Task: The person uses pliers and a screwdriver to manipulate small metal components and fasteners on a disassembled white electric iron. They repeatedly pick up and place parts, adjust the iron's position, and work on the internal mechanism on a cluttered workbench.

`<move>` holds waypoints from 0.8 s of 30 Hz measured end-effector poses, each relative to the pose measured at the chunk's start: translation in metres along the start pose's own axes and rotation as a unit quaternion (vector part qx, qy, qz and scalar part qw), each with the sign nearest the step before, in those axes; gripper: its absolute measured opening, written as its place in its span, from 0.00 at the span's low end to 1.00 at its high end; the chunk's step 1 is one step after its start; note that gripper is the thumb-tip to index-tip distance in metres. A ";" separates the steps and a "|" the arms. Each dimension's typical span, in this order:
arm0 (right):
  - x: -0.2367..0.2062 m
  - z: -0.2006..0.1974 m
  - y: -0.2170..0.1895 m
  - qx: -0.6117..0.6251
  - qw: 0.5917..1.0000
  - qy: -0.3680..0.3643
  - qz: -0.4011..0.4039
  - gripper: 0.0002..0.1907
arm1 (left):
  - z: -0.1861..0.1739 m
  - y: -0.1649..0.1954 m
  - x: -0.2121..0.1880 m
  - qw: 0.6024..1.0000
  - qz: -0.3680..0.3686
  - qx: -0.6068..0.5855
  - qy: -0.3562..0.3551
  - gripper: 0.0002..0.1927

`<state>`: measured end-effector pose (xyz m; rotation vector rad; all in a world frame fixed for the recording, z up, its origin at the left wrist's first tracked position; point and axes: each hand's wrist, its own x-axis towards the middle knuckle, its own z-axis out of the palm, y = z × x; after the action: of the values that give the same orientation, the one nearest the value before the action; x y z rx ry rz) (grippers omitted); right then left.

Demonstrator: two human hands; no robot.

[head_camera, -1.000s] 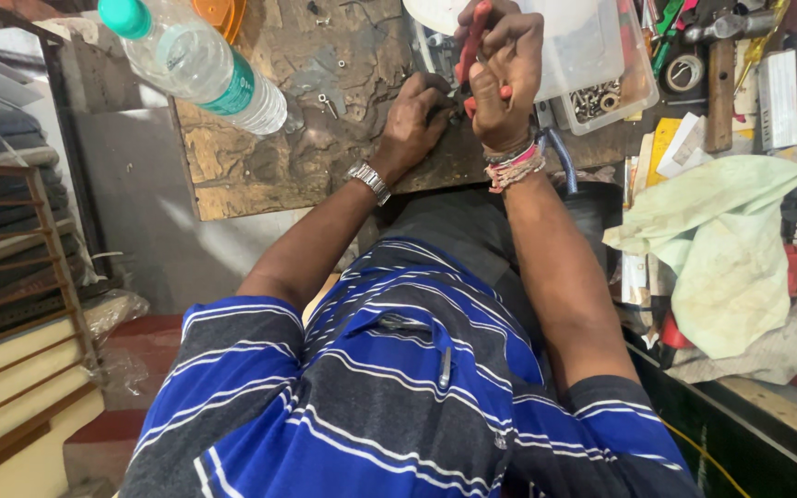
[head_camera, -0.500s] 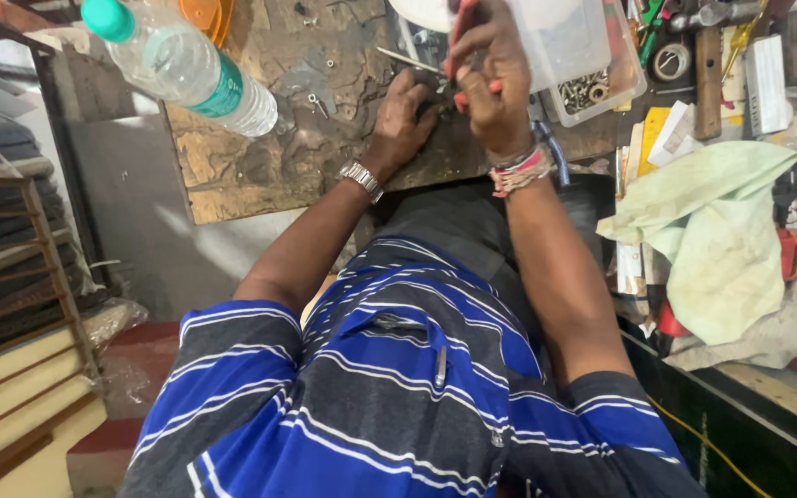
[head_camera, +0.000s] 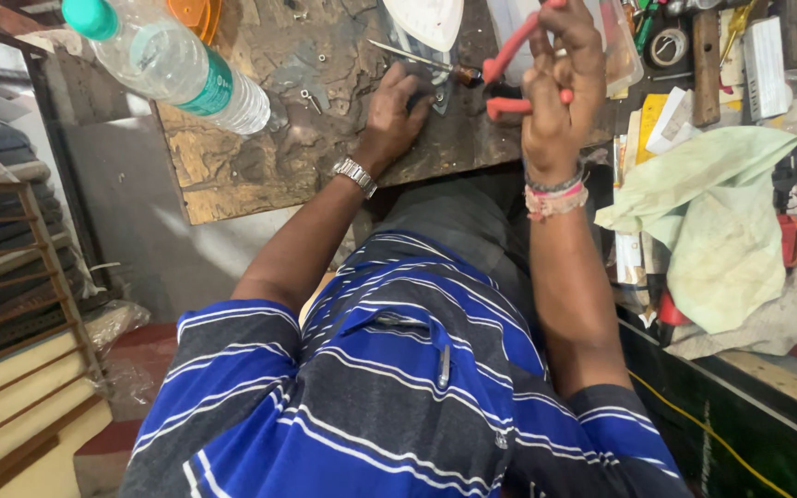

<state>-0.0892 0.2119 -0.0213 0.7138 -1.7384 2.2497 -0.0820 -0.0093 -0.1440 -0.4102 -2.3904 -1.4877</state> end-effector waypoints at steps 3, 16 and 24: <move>-0.010 -0.001 -0.005 -0.024 1.000 -0.014 -0.003 0.29 | -0.003 0.006 0.002 1.000 -0.021 -0.006 -0.004 0.06; -0.051 -0.023 -0.024 -0.198 0.968 0.119 0.094 0.28 | -0.012 0.017 0.005 0.996 -0.034 0.046 -0.066 0.23; -0.066 -0.021 -0.018 -0.188 0.970 0.130 0.078 0.21 | -0.009 0.036 -0.001 0.993 0.054 0.102 -0.020 0.10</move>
<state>-0.0295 0.2452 -0.0426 0.2005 -2.0551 1.9075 -0.0660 -0.0025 -0.1110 -0.5166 -2.4780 -1.1849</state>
